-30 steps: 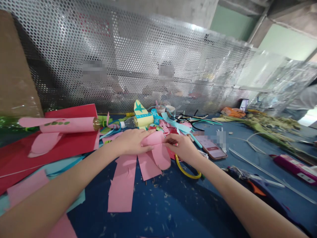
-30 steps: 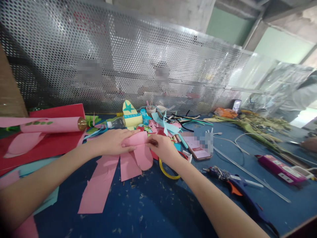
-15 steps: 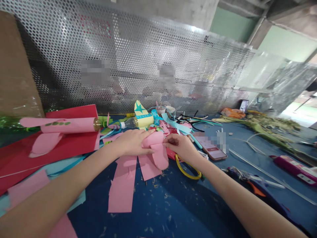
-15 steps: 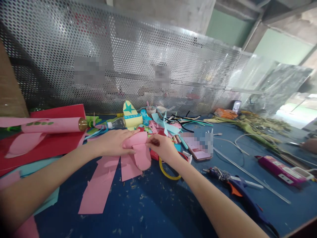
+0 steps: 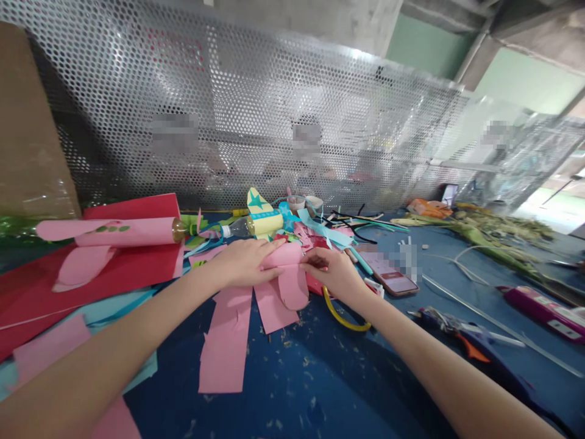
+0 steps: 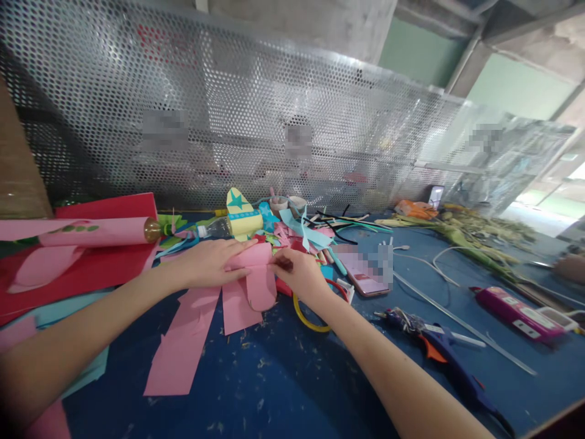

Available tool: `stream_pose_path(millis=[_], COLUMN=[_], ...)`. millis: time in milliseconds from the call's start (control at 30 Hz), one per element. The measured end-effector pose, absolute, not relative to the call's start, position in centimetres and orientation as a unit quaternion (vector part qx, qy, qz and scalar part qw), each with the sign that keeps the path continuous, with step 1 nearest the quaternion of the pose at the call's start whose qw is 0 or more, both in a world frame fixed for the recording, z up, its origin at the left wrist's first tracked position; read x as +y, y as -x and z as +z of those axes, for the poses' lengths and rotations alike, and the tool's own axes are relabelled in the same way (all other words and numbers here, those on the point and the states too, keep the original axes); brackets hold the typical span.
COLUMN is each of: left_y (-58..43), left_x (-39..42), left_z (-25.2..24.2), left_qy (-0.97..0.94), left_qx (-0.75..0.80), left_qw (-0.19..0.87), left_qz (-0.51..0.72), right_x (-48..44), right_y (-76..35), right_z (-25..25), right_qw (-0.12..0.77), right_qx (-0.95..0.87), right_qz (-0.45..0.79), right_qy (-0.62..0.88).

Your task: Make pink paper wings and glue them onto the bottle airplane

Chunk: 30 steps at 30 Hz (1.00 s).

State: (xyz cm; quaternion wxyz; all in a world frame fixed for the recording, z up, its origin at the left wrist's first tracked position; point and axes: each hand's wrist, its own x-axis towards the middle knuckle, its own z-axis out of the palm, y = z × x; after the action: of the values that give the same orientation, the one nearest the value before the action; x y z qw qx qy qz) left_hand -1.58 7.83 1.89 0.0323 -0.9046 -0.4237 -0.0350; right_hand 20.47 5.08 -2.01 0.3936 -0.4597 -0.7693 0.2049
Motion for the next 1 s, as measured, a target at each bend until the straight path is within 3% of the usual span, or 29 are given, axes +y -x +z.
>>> stream_pose_path(millis=[433,1000], left_y=[1.62,1.52], left_x=[7.83,7.67], left_z=[1.8,2.05], left_qy=[0.906,0.903], left_qx=[-0.421,-0.428], left_qw=[0.036,0.04], left_qz=[-0.032,-0.015], right_x=[5.01,5.18], right_y=[-20.82,-20.81], right_z=[-1.66,-1.91], right_qw=[0.345,0.35], right_qx=[-0.826,-0.832], right_qz=[0.123,0.047], right_qy=[0.429,0.428])
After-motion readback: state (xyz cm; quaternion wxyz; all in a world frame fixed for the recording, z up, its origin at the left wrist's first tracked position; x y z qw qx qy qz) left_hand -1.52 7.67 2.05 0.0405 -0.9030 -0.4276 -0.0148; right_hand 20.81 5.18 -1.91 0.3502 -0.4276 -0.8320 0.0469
